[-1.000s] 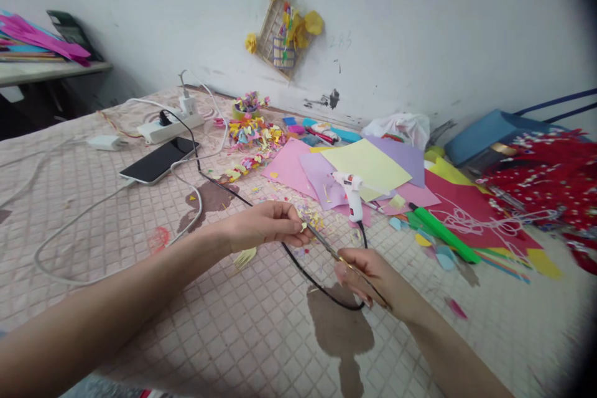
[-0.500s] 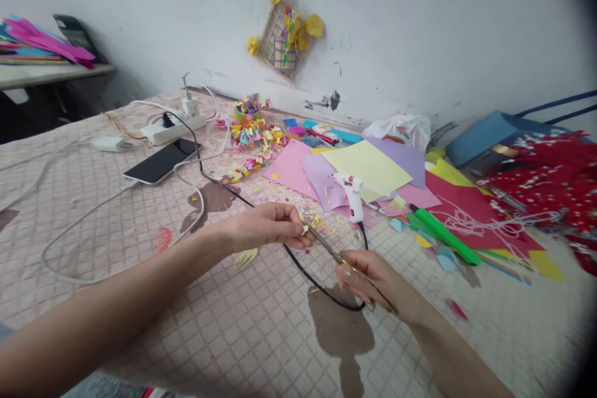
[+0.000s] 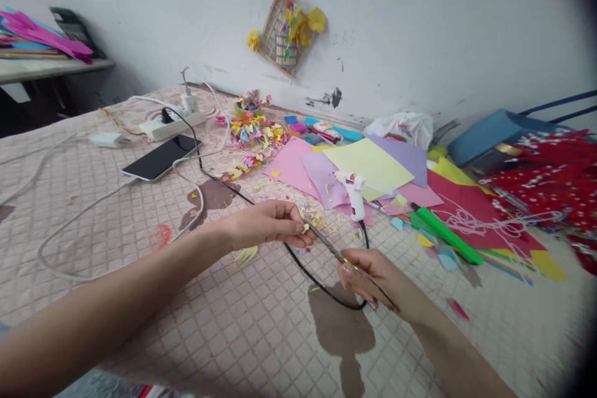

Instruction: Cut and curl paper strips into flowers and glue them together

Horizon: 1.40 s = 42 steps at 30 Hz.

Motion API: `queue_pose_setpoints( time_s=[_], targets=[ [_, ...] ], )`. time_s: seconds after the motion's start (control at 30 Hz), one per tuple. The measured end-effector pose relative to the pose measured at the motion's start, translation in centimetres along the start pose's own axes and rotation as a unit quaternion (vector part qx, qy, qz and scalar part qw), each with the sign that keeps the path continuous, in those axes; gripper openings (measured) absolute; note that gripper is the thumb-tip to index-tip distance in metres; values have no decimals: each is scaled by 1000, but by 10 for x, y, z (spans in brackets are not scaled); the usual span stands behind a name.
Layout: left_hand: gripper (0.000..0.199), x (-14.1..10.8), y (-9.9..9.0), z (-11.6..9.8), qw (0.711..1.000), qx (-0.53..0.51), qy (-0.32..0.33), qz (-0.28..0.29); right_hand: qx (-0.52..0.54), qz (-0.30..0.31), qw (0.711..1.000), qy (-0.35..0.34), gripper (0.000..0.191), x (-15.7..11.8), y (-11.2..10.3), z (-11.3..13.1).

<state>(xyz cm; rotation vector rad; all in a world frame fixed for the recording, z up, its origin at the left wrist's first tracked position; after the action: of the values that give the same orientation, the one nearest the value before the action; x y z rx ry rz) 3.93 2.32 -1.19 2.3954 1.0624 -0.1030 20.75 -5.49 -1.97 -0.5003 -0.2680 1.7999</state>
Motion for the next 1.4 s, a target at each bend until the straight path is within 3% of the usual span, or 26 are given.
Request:
queue_pose_setpoints(
  time_s=[0.67,1.4],
  targets=[
    [21,1,-1,0,1000,19,7,1,-6,-5,1000,22,47,-1,0,-1],
    [20,1,0,0,1000,17,15,6,-29,-8,1000,-4,53,-1,0,8]
  ],
)
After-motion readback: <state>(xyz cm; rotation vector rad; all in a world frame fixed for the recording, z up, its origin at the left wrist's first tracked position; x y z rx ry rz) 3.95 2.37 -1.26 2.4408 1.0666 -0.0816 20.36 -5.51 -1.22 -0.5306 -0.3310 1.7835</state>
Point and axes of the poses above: each hand's wrist, its own x-axis towards the middle knuckle, its own y-axis out of the palm, z = x × y, the point moved 5 cm from there along x, towards the middle knuckle, and after that the axes turned 12 degrees about -z, right-handed, at the moved point
